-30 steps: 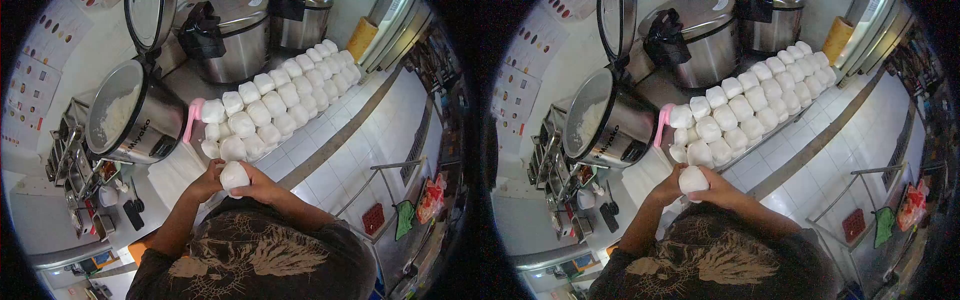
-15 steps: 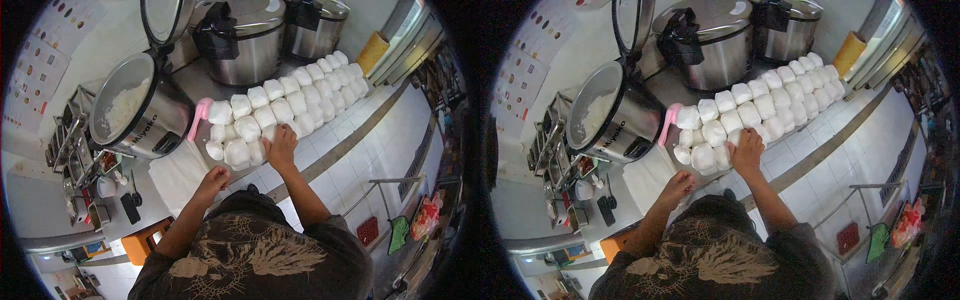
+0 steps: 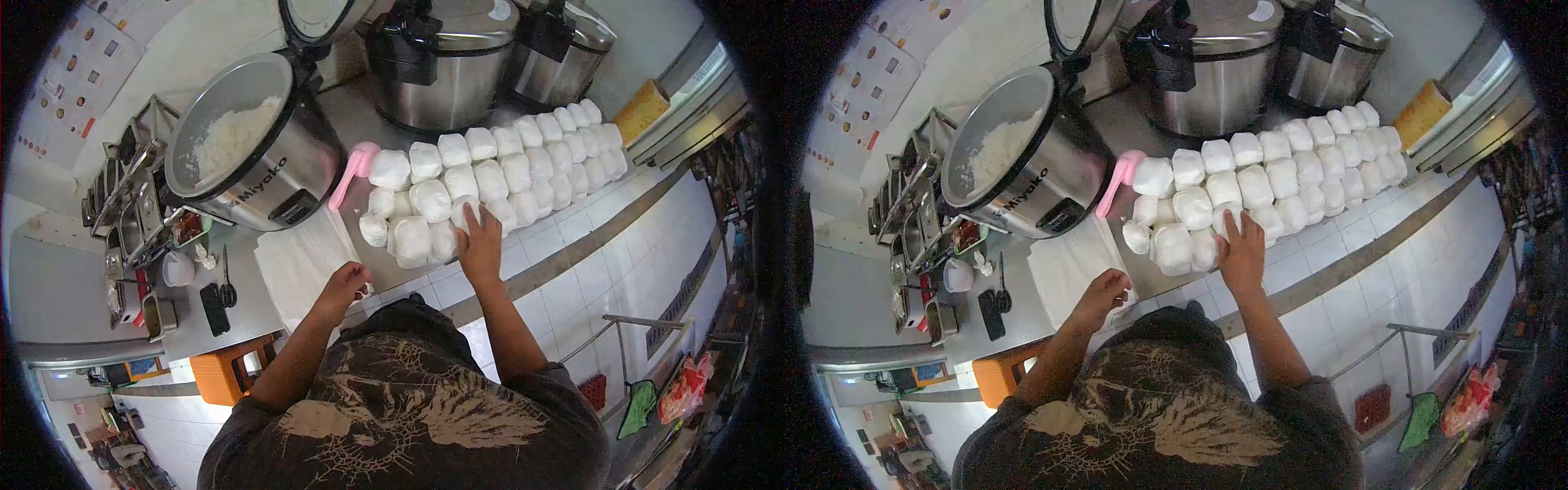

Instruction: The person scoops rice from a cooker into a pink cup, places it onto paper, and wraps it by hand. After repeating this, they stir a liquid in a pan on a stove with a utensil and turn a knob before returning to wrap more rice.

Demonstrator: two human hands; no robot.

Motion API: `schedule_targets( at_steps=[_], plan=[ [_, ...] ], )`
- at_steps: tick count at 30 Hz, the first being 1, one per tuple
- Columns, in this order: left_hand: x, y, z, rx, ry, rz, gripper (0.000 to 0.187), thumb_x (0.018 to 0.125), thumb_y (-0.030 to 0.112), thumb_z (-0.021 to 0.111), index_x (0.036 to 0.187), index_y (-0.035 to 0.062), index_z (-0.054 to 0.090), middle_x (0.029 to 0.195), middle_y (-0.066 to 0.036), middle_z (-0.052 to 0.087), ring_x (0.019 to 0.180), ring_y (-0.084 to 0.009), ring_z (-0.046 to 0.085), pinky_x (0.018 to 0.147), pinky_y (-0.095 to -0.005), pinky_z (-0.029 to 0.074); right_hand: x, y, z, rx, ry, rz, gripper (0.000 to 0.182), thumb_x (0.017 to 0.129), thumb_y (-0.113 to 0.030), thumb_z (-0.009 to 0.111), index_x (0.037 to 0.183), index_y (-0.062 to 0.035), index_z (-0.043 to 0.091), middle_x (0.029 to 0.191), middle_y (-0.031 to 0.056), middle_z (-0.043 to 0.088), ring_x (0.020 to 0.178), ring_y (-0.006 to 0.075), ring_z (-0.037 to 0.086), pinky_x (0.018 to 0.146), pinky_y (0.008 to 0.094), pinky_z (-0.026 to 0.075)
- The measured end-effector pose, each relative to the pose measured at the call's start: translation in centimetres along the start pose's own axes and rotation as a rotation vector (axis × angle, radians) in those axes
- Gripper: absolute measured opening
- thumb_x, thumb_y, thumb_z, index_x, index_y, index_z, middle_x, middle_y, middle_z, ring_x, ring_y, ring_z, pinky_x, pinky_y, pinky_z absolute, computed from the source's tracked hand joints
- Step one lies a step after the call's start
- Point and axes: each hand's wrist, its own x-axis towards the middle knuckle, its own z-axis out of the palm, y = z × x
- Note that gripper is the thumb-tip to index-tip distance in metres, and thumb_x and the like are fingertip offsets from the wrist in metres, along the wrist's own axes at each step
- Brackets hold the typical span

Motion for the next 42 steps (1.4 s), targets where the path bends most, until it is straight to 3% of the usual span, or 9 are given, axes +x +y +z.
schedule_targets(
  at_steps=[9,18,21,27,28,33,36,40,42],
  plan=[
    [-2.2,2.8,-3.8,0.207,0.175,0.325,0.021,0.099,0.023,0.064,0.107,0.0045,0.060,0.092,-0.002,0.062,0.082,-0.0123,0.056,0.074,-0.0285,0.047,-1.5,-0.9,-1.6,0.005,0.112,-0.070,0.079,0.088,-0.034,0.072,0.150,0.0010,0.039,0.147,0.0345,0.035,0.133,0.0502,0.034,0.111,0.0581,0.028],
    [-7.4,21.3,-15.5,0.802,0.805,0.849,0.011,0.098,0.011,0.061,0.103,0.0024,0.064,0.091,-0.011,0.069,0.082,-0.0208,0.065,0.076,-0.0325,0.051,8.6,-15.5,15.1,0.465,-0.104,-0.323,0.028,0.089,-0.008,0.064,0.115,0.0007,0.062,0.110,0.0223,0.064,0.100,0.0372,0.061,0.088,0.0493,0.050],
    [-4.8,26.3,-21.0,1.085,0.608,0.792,0.013,0.096,0.014,0.062,0.105,0.0051,0.065,0.099,-0.015,0.070,0.093,-0.0295,0.067,0.082,-0.0385,0.051,14.6,-17.4,22.0,0.844,-0.729,0.718,0.026,0.086,-0.008,0.065,0.111,0.0002,0.064,0.101,0.0167,0.068,0.083,0.0321,0.066,0.072,0.0490,0.054],
    [2.2,28.8,-28.8,1.682,0.119,0.208,0.025,0.088,0.024,0.071,0.106,0.0081,0.066,0.110,-0.016,0.069,0.108,-0.0363,0.064,0.093,-0.0468,0.049,16.8,-10.5,30.2,0.060,-0.331,-0.224,0.027,0.084,-0.019,0.070,0.106,-0.0035,0.066,0.092,0.0154,0.069,0.084,0.0290,0.067,0.076,0.0432,0.053],
    [3.2,29.0,-29.1,1.686,0.081,0.176,0.027,0.087,0.025,0.072,0.106,0.0085,0.066,0.110,-0.016,0.068,0.109,-0.0368,0.063,0.093,-0.0470,0.049,16.6,-11.1,29.1,-0.071,-0.038,-0.446,0.024,0.081,-0.016,0.076,0.100,-0.0033,0.067,0.082,0.0126,0.069,0.076,0.0245,0.067,0.068,0.0414,0.053],
    [5.8,30.6,-29.1,1.896,-0.097,0.048,0.032,0.084,0.020,0.070,0.112,0.0047,0.064,0.112,-0.021,0.067,0.113,-0.0378,0.062,0.095,-0.0490,0.050,15.7,-19.3,15.3,0.385,-0.101,0.194,0.021,0.083,-0.003,0.063,0.104,-0.0047,0.065,0.091,0.0162,0.068,0.088,0.0356,0.065,0.082,0.0420,0.051],
    [2.8,31.6,-29.8,1.770,0.223,0.107,0.028,0.088,0.013,0.062,0.113,-0.0011,0.062,0.114,-0.024,0.066,0.114,-0.0393,0.062,0.098,-0.0505,0.049,13.9,-21.6,7.1,0.131,0.055,-0.029,0.039,0.075,0.009,0.054,0.112,-0.0029,0.057,0.111,0.0191,0.060,0.108,0.0398,0.055,0.095,0.0456,0.044],
    [-3.5,28.4,-34.0,1.275,0.700,0.818,0.024,0.096,0.009,0.051,0.113,-0.0030,0.060,0.111,-0.027,0.066,0.106,-0.0451,0.063,0.092,-0.0521,0.050,16.0,-29.0,-3.2,0.646,-0.214,0.115,0.050,0.084,0.011,0.048,0.130,-0.0025,0.033,0.113,0.0148,0.052,0.108,0.0245,0.056,0.090,0.0356,0.048],
    [-5.6,26.5,-33.9,1.079,0.923,0.839,0.022,0.100,0.014,0.051,0.112,-0.0018,0.059,0.104,-0.027,0.066,0.096,-0.0421,0.064,0.086,-0.0495,0.050,19.3,-32.0,-3.6,0.370,-0.203,-0.398,0.052,0.087,0.008,0.051,0.132,-0.0024,0.028,0.114,0.0158,0.051,0.106,0.0245,0.059,0.088,0.0368,0.050]
  ],
)
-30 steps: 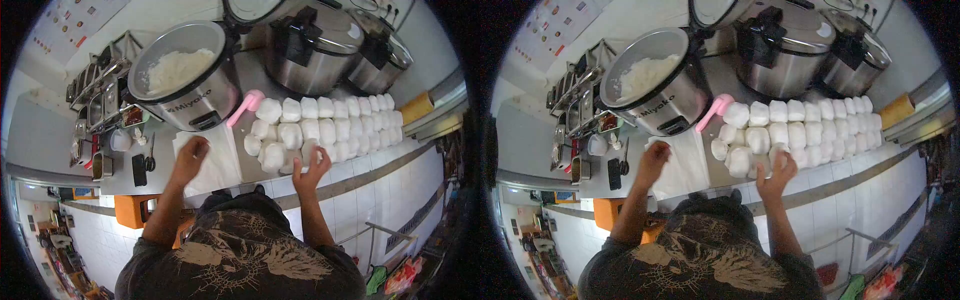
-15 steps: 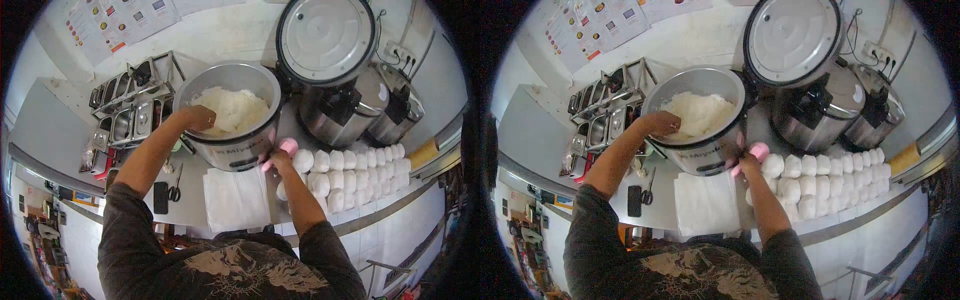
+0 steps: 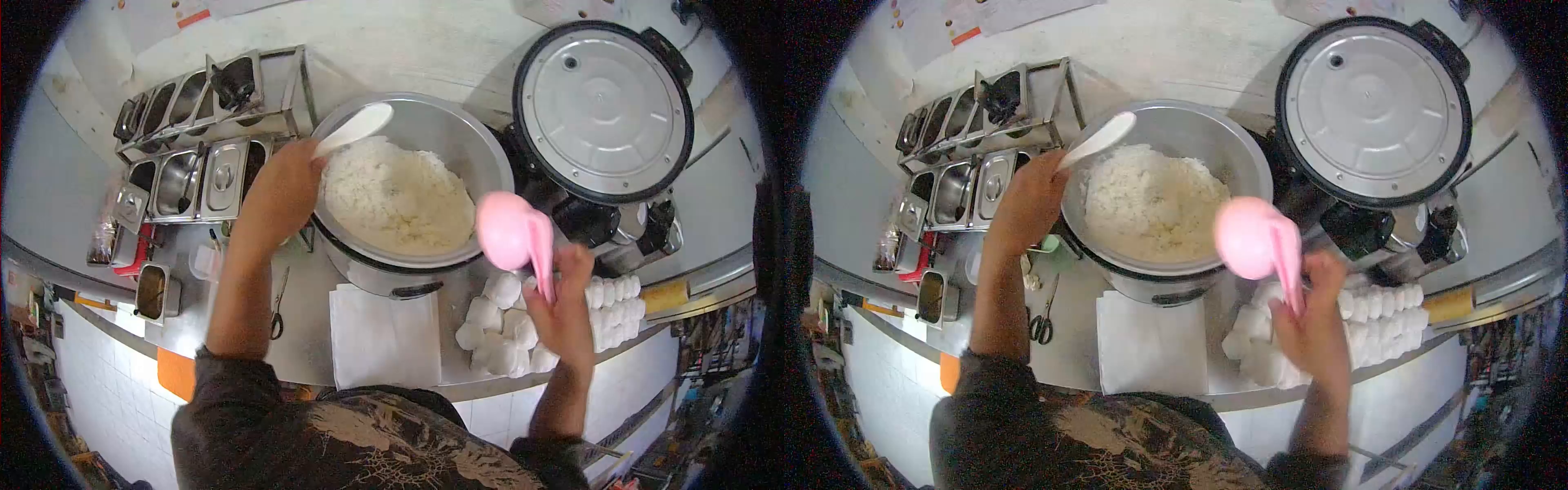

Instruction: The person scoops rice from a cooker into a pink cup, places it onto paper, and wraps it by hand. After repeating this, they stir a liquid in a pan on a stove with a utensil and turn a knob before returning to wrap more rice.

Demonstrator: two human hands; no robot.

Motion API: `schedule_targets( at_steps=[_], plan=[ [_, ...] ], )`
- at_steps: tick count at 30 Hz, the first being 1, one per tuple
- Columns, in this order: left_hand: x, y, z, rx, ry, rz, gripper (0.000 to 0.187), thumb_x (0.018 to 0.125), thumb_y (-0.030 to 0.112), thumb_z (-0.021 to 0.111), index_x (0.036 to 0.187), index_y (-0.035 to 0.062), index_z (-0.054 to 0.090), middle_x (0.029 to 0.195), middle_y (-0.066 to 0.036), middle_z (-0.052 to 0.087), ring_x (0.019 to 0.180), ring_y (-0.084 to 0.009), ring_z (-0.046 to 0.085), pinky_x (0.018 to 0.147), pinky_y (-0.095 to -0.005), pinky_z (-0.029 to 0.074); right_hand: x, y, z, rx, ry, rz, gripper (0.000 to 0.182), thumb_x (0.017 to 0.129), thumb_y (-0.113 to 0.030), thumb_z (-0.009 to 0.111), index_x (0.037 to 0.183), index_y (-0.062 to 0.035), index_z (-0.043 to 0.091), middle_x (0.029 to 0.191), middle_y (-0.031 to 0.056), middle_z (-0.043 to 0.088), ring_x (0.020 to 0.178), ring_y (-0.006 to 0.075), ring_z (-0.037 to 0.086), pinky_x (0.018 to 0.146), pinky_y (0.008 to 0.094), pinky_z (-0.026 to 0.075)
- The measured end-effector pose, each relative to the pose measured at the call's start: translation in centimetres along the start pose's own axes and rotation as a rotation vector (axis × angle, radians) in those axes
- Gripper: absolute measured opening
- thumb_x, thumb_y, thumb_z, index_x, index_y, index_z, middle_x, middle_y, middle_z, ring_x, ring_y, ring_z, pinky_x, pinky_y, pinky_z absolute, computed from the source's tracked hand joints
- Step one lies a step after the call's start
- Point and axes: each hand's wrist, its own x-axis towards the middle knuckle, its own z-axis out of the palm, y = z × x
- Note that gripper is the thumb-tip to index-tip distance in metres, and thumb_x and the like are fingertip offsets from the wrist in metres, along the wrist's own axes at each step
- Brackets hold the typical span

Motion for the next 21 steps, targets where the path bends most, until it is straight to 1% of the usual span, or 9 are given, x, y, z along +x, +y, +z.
schedule_targets(
  at_steps=[2,4,6,8,10,13,16,19,21],
  plan=[
    [-2.7,0.1,-0.5,-0.136,0.120,-0.208,0.023,0.103,0.017,0.049,0.112,-0.0018,0.058,0.099,-0.026,0.065,0.091,-0.0419,0.064,0.081,-0.0489,0.049,5.7,-1.7,0.6,-0.020,-0.214,-0.078,0.051,0.087,0.005,0.055,0.131,-0.0014,0.032,0.108,0.0167,0.056,0.099,0.0265,0.063,0.087,0.0381,0.051],
    [-5.6,1.0,-0.4,-0.360,0.140,-0.459,0.025,0.105,0.019,0.046,0.111,-0.0031,0.056,0.095,-0.026,0.063,0.090,-0.0443,0.062,0.079,-0.0503,0.048,11.7,-2.7,3.8,-0.194,-0.303,-0.165,0.042,0.088,-0.007,0.064,0.125,-0.0019,0.046,0.099,0.0229,0.065,0.098,0.0393,0.068,0.088,0.0443,0.053],
    [-8.9,1.3,1.7,-0.457,0.202,-0.574,0.025,0.106,0.019,0.045,0.113,-0.0035,0.053,0.099,-0.026,0.061,0.096,-0.0422,0.061,0.083,-0.0471,0.046,17.1,-2.9,8.1,-0.582,-0.493,-0.113,0.039,0.092,-0.010,0.059,0.130,-0.0033,0.051,0.117,0.0210,0.066,0.106,0.0390,0.066,0.089,0.0479,0.052],
    [-11.9,1.7,3.8,-0.590,0.217,-0.524,0.025,0.106,0.018,0.043,0.116,-0.0047,0.051,0.114,-0.026,0.058,0.105,-0.0389,0.059,0.087,-0.0446,0.045,21.6,-0.5,13.2,-0.723,-0.606,-0.311,0.039,0.096,-0.016,0.054,0.134,-0.0090,0.052,0.119,0.0209,0.067,0.109,0.0395,0.064,0.087,0.0505,0.052],
    [-13.8,2.7,5.5,-0.718,0.201,-0.475,0.024,0.107,0.015,0.041,0.117,-0.0045,0.048,0.133,-0.030,0.049,0.105,-0.0351,0.058,0.088,-0.0436,0.044,24.3,4.1,19.0,-0.818,-0.468,-0.504,0.037,0.098,-0.014,0.046,0.134,-0.0059,0.051,0.108,0.0194,0.069,0.103,0.0389,0.067,0.082,0.0537,0.054],
    [-14.5,3.7,8.0,-0.917,0.200,-0.446,0.024,0.108,0.017,0.037,0.120,-0.0028,0.044,0.138,-0.028,0.045,0.104,-0.0283,0.054,0.091,-0.0416,0.044,25.9,3.5,22.2,-0.874,-0.689,-0.194,0.036,0.101,-0.021,0.046,0.131,-0.0042,0.054,0.108,0.0212,0.070,0.101,0.0401,0.068,0.082,0.0549,0.054],
    [-15.6,5.0,9.8,-1.126,0.181,-0.448,0.026,0.109,0.021,0.033,0.122,-0.0005,0.041,0.132,-0.022,0.046,0.101,-0.0209,0.048,0.097,-0.0395,0.043,24.2,8.5,23.2,-0.752,-0.884,-0.090,0.037,0.102,-0.026,0.050,0.133,-0.0057,0.052,0.113,0.0261,0.067,0.102,0.0423,0.067,0.086,0.0506,0.052],
    [-14.9,5.1,9.1,-1.111,0.171,-0.401,0.027,0.110,0.021,0.032,0.121,-0.0017,0.040,0.149,-0.030,0.036,0.104,-0.0218,0.048,0.101,-0.0403,0.042,21.7,11.4,23.1,-0.715,-1.159,-0.238,0.036,0.100,-0.030,0.057,0.123,-0.0017,0.056,0.106,0.0276,0.068,0.099,0.0432,0.067,0.084,0.0513,0.052],
    [-14.3,5.3,8.9,-0.958,0.218,-0.302,0.026,0.110,0.020,0.031,0.120,-0.0022,0.040,0.155,-0.035,0.027,0.109,-0.0253,0.049,0.103,-0.0410,0.041,20.7,7.5,21.2,-0.733,-1.188,-0.125,0.035,0.099,-0.029,0.059,0.115,0.0014,0.060,0.102,0.0281,0.069,0.098,0.0433,0.067,0.085,0.0503,0.052]
  ],
)
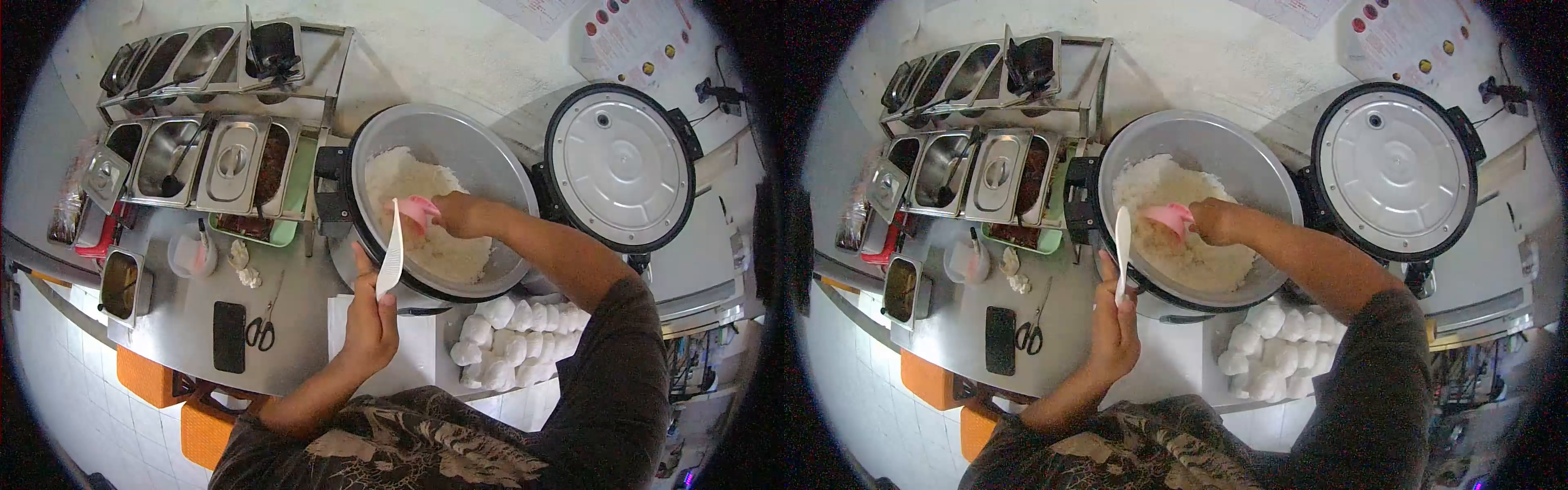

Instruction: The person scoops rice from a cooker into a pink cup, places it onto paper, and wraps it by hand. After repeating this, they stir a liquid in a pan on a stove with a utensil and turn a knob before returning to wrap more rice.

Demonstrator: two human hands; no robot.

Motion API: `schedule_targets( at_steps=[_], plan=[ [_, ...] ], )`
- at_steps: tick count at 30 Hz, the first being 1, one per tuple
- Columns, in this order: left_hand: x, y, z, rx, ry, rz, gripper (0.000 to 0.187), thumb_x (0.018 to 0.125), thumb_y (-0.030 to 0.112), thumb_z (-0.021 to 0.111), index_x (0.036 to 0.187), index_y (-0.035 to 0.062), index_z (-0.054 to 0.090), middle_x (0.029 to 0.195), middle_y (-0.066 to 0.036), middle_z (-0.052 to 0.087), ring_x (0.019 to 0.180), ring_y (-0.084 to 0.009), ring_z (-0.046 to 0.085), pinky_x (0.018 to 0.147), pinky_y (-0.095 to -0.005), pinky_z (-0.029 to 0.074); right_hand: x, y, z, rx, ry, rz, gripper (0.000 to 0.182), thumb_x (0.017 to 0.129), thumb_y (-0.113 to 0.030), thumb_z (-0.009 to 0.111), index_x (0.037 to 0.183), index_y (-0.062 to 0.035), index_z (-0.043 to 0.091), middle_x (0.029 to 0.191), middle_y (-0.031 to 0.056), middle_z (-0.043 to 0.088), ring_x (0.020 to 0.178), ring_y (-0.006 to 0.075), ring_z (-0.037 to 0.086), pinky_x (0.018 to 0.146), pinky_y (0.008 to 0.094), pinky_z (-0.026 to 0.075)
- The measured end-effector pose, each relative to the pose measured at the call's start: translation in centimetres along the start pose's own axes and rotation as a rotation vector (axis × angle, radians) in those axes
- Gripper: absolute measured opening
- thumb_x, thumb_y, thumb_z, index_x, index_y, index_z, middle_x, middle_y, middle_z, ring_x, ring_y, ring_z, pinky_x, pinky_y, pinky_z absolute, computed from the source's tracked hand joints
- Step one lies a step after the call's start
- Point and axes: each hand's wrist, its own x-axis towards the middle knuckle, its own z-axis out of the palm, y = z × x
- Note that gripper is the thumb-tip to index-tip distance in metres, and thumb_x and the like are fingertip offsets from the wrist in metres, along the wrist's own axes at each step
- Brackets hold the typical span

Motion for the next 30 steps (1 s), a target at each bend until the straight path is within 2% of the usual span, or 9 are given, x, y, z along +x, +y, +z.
schedule_targets(
  at_steps=[4,7,10,13,16,18,22,24,30],
  plan=[
    [0.0,-0.3,0.2,-0.026,0.006,-0.071,0.027,0.107,0.017,0.037,0.125,-0.0030,0.039,0.153,-0.043,0.017,0.124,-0.0462,0.045,0.104,-0.0423,0.040,-6.4,-4.6,-3.1,0.132,-0.085,0.068,0.036,0.098,-0.030,0.061,0.110,0.0031,0.062,0.100,0.0285,0.069,0.097,0.0441,0.067,0.085,0.0507,0.052],
    [-0.1,-0.3,0.5,-0.008,0.007,-0.084,0.029,0.106,0.016,0.040,0.128,-0.0035,0.038,0.153,-0.046,0.011,0.128,-0.0561,0.046,0.102,-0.0435,0.042,-9.3,-4.6,-3.0,0.086,0.005,-0.094,0.039,0.099,-0.035,0.058,0.110,0.0026,0.062,0.097,0.0269,0.070,0.093,0.0421,0.068,0.081,0.0495,0.052],
    [0.0,-0.4,0.4,0.048,0.017,-0.039,0.032,0.106,0.016,0.041,0.131,-0.0037,0.037,0.152,-0.044,0.018,0.115,-0.0534,0.056,0.095,-0.0454,0.046,-10.9,-2.6,-4.7,0.187,-0.132,-0.121,0.040,0.100,-0.039,0.058,0.115,-0.0016,0.062,0.083,0.0179,0.068,0.078,0.0357,0.068,0.069,0.0443,0.052],
    [-0.1,-0.1,-0.1,0.062,0.019,-0.092,0.036,0.106,0.018,0.044,0.134,-0.0038,0.038,0.144,-0.039,0.040,0.106,-0.0499,0.062,0.089,-0.0472,0.049,-12.5,-1.1,-7.2,0.532,-0.434,0.091,0.042,0.101,-0.046,0.057,0.110,-0.0053,0.063,0.068,0.0063,0.057,0.058,0.0194,0.058,0.051,0.0342,0.046],
    [1.1,3.1,-1.9,0.236,-0.038,-0.197,0.038,0.105,0.018,0.046,0.136,-0.0040,0.042,0.126,-0.031,0.059,0.102,-0.0479,0.063,0.085,-0.0495,0.051,-14.3,-0.2,-7.2,0.936,-0.344,0.189,0.039,0.102,-0.045,0.054,0.110,-0.0082,0.063,0.065,-0.0023,0.047,0.052,0.0093,0.043,0.048,0.0305,0.039],
    [1.9,4.9,-3.3,0.424,-0.054,-0.201,0.038,0.104,0.018,0.046,0.136,-0.0042,0.046,0.113,-0.027,0.065,0.099,-0.0463,0.064,0.082,-0.0515,0.052,-15.6,0.6,-6.0,1.193,-0.247,0.122,0.037,0.102,-0.043,0.054,0.113,-0.0082,0.061,0.067,-0.0019,0.049,0.050,0.0094,0.042,0.044,0.0286,0.037],
    [5.0,8.9,-2.6,0.631,-0.020,0.096,0.040,0.102,0.017,0.049,0.140,0.0053,0.051,0.095,-0.026,0.068,0.087,-0.0490,0.064,0.076,-0.0535,0.052,-19.5,-1.1,-4.1,1.452,-0.035,0.125,0.035,0.103,-0.039,0.054,0.122,-0.0091,0.057,0.072,-0.0012,0.053,0.048,0.0081,0.042,0.039,0.0235,0.034],
    [5.8,9.3,-1.2,0.608,-0.156,0.069,0.040,0.101,0.016,0.050,0.139,0.0057,0.052,0.096,-0.027,0.068,0.089,-0.0478,0.065,0.078,-0.0542,0.052,-21.4,-3.4,-3.4,1.492,0.054,0.117,0.028,0.103,-0.026,0.053,0.125,-0.0094,0.054,0.075,0.0005,0.055,0.047,0.0077,0.043,0.037,0.0224,0.034],
    [5.5,12.7,2.8,0.743,-0.524,0.083,0.041,0.097,0.015,0.051,0.136,0.0062,0.056,0.099,-0.025,0.069,0.094,-0.0435,0.066,0.081,-0.0539,0.052,-23.3,-4.4,1.6,1.447,0.224,0.111,0.016,0.100,-0.015,0.054,0.113,-0.0071,0.058,0.075,0.0000,0.051,0.050,0.0080,0.043,0.041,0.0247,0.035]
  ],
)
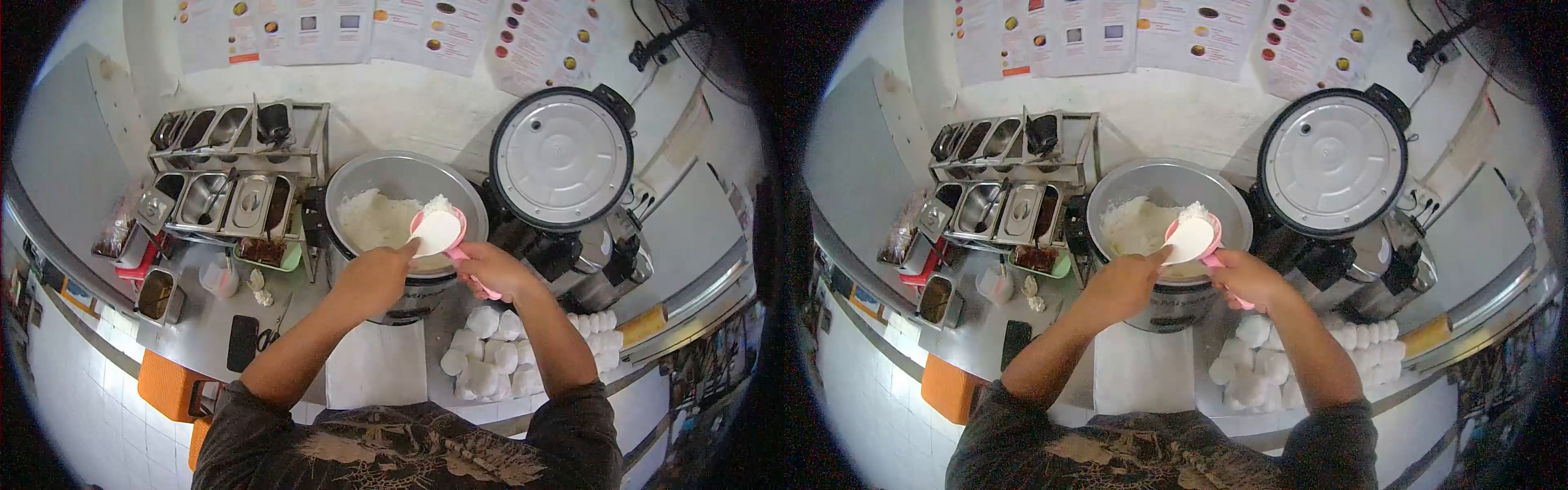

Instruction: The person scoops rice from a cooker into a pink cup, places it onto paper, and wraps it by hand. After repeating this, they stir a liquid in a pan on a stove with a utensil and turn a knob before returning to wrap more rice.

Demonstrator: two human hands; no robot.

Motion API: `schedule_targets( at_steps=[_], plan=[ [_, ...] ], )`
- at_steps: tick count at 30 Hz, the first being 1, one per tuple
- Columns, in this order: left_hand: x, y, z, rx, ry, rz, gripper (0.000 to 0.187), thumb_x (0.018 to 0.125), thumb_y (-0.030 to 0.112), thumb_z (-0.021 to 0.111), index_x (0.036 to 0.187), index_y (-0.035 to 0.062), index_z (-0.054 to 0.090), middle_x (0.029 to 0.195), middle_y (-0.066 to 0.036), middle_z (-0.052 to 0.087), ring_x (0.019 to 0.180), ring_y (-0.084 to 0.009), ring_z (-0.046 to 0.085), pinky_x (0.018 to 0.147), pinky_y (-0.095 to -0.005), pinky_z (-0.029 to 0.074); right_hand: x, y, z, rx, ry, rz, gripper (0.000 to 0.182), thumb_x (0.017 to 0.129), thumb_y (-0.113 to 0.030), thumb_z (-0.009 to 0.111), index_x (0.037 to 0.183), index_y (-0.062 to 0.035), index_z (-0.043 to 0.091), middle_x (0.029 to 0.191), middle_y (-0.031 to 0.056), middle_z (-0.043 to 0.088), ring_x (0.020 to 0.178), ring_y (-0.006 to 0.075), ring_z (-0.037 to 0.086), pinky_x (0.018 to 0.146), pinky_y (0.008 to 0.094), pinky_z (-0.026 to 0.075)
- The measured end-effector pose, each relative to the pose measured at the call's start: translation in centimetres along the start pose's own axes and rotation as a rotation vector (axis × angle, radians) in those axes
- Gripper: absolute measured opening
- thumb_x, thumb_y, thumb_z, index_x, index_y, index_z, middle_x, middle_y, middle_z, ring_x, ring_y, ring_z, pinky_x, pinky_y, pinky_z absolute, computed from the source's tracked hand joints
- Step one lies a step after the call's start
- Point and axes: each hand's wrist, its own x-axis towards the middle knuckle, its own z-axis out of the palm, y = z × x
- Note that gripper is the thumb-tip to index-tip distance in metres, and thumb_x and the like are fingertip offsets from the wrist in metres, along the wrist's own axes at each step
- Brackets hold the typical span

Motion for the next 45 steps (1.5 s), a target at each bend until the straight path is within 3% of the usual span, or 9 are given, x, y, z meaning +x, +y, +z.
schedule_targets(
  at_steps=[6,9,16,19,27,34,40,43,45],
  plan=[
    [3.9,1.0,1.6,0.228,-0.045,0.079,0.041,0.090,0.011,0.053,0.130,0.0066,0.062,0.100,-0.021,0.071,0.098,-0.0386,0.068,0.082,-0.0503,0.054,-0.7,2.4,0.7,-0.210,0.140,-0.118,0.007,0.097,-0.011,0.053,0.096,-0.0059,0.057,0.072,-0.0013,0.049,0.052,0.0086,0.045,0.043,0.0259,0.039],
    [6.6,-0.4,3.0,0.269,0.000,0.109,0.038,0.089,0.012,0.052,0.125,0.0084,0.065,0.104,-0.019,0.071,0.102,-0.0375,0.068,0.084,-0.0492,0.054,-0.5,3.1,0.3,-0.181,0.172,-0.138,0.012,0.097,-0.011,0.051,0.100,-0.0016,0.058,0.068,0.0015,0.051,0.051,0.0130,0.050,0.042,0.0317,0.041],
    [5.8,0.9,-0.4,0.183,-0.044,-0.076,0.040,0.095,0.014,0.054,0.133,0.0155,0.063,0.113,-0.024,0.068,0.105,-0.0415,0.066,0.092,-0.0504,0.051,-0.2,4.0,-1.3,0.040,0.143,-0.085,0.014,0.099,-0.013,0.051,0.104,-0.0051,0.062,0.071,0.0009,0.052,0.051,0.0116,0.047,0.041,0.0290,0.038],
    [3.3,1.2,0.1,0.162,-0.143,0.199,0.038,0.097,0.015,0.053,0.134,0.0156,0.062,0.114,-0.025,0.068,0.106,-0.0426,0.065,0.092,-0.0500,0.051,-0.2,3.9,-1.1,0.009,0.170,-0.097,0.018,0.102,-0.019,0.053,0.106,-0.0052,0.063,0.071,-0.0008,0.049,0.052,0.0092,0.045,0.041,0.0266,0.038],
    [5.5,1.0,1.0,0.232,-0.055,0.115,0.038,0.095,0.012,0.052,0.130,0.0131,0.066,0.112,-0.024,0.069,0.106,-0.0420,0.065,0.093,-0.0506,0.051,0.5,3.5,0.8,-0.203,0.154,-0.168,0.019,0.102,-0.017,0.050,0.108,-0.0041,0.063,0.067,-0.0011,0.045,0.048,0.0102,0.041,0.040,0.0297,0.036],
    [6.5,-6.5,1.8,0.495,-0.158,-0.005,0.035,0.092,0.017,0.052,0.122,0.0132,0.069,0.109,-0.023,0.070,0.105,-0.0394,0.067,0.091,-0.0515,0.052,-0.7,3.3,2.1,-0.173,0.137,-0.204,0.017,0.100,-0.014,0.050,0.107,-0.0036,0.061,0.074,0.0043,0.054,0.051,0.0157,0.050,0.042,0.0339,0.041],
    [6.9,-6.3,1.2,0.529,-0.031,-0.096,0.037,0.092,0.022,0.055,0.126,0.0144,0.067,0.111,-0.020,0.070,0.109,-0.0366,0.066,0.093,-0.0485,0.053,0.6,4.6,-0.5,0.213,0.095,-0.113,0.014,0.098,-0.011,0.052,0.109,-0.0062,0.059,0.072,0.0010,0.052,0.051,0.0100,0.047,0.040,0.0274,0.037],
    [5.2,-3.9,1.4,0.767,0.100,-0.069,0.037,0.093,0.022,0.055,0.126,0.0115,0.066,0.111,-0.018,0.069,0.110,-0.0373,0.064,0.094,-0.0467,0.052,-1.3,4.9,-0.5,0.278,0.047,-0.160,0.025,0.097,-0.010,0.053,0.121,-0.0082,0.057,0.075,0.0008,0.053,0.052,0.0096,0.046,0.041,0.0269,0.037],
    [4.3,-3.9,1.5,0.739,0.401,0.126,0.034,0.097,0.024,0.051,0.123,0.0087,0.067,0.107,-0.017,0.067,0.107,-0.0372,0.063,0.093,-0.0467,0.051,-3.2,5.8,-0.1,0.377,-0.025,-0.181,0.032,0.097,-0.010,0.052,0.129,-0.0098,0.055,0.077,0.0010,0.054,0.052,0.0091,0.046,0.041,0.0262,0.036]
  ],
)
